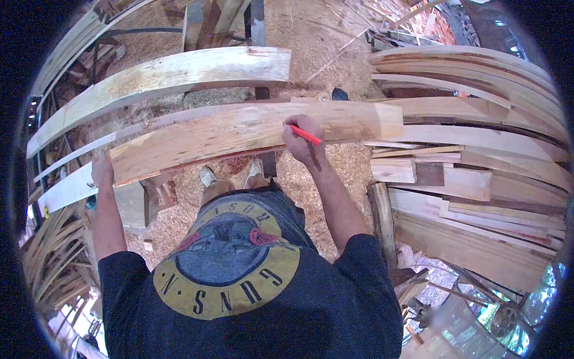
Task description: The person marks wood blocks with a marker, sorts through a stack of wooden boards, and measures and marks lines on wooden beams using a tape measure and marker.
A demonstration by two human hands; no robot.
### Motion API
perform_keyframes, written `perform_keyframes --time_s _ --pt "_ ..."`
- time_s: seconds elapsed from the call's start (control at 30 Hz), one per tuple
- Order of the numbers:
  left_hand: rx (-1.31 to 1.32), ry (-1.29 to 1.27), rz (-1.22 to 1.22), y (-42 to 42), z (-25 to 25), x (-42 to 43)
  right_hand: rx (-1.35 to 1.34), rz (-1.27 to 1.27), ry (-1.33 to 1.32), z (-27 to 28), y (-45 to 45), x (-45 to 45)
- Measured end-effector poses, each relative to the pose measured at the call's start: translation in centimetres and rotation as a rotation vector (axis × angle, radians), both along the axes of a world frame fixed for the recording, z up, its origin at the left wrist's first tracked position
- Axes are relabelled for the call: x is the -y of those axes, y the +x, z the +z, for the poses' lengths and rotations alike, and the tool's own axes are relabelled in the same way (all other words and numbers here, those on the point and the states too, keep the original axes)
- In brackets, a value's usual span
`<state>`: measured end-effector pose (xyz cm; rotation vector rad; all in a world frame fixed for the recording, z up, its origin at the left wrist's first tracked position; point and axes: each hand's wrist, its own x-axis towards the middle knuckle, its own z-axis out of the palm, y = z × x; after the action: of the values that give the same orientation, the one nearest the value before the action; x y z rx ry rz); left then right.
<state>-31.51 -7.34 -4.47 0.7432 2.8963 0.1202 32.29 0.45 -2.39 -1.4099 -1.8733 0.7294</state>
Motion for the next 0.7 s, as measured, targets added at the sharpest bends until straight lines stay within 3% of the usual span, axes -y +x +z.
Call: perform_keyframes --time_s 0.03,0.13,0.23,0.33,0.53,0.7 --pt "0.010 -0.002 0.001 0.1 0.2 0.0 0.029 0.051 0.081 -0.5 0.4 -0.1" --pt "-0.017 -0.007 0.018 0.6 0.4 -0.2 -0.071 0.009 -0.138 -1.3 1.0 0.1" --pt "-0.009 0.008 0.037 0.7 0.4 -0.1 -0.074 0.050 -0.132 -1.1 0.8 -0.7" --pt "0.003 -0.015 -0.004 0.1 0.1 0.0 -0.217 -0.088 -0.322 -1.0 0.9 -0.7" --pt "-0.036 0.005 0.023 -0.8 -1.1 0.1 -0.062 -0.106 -0.097 -0.8 1.4 -1.2" --pt "-0.045 0.010 0.007 -0.3 -0.7 0.2 -0.092 -0.008 -0.115 -0.2 1.3 -0.7"
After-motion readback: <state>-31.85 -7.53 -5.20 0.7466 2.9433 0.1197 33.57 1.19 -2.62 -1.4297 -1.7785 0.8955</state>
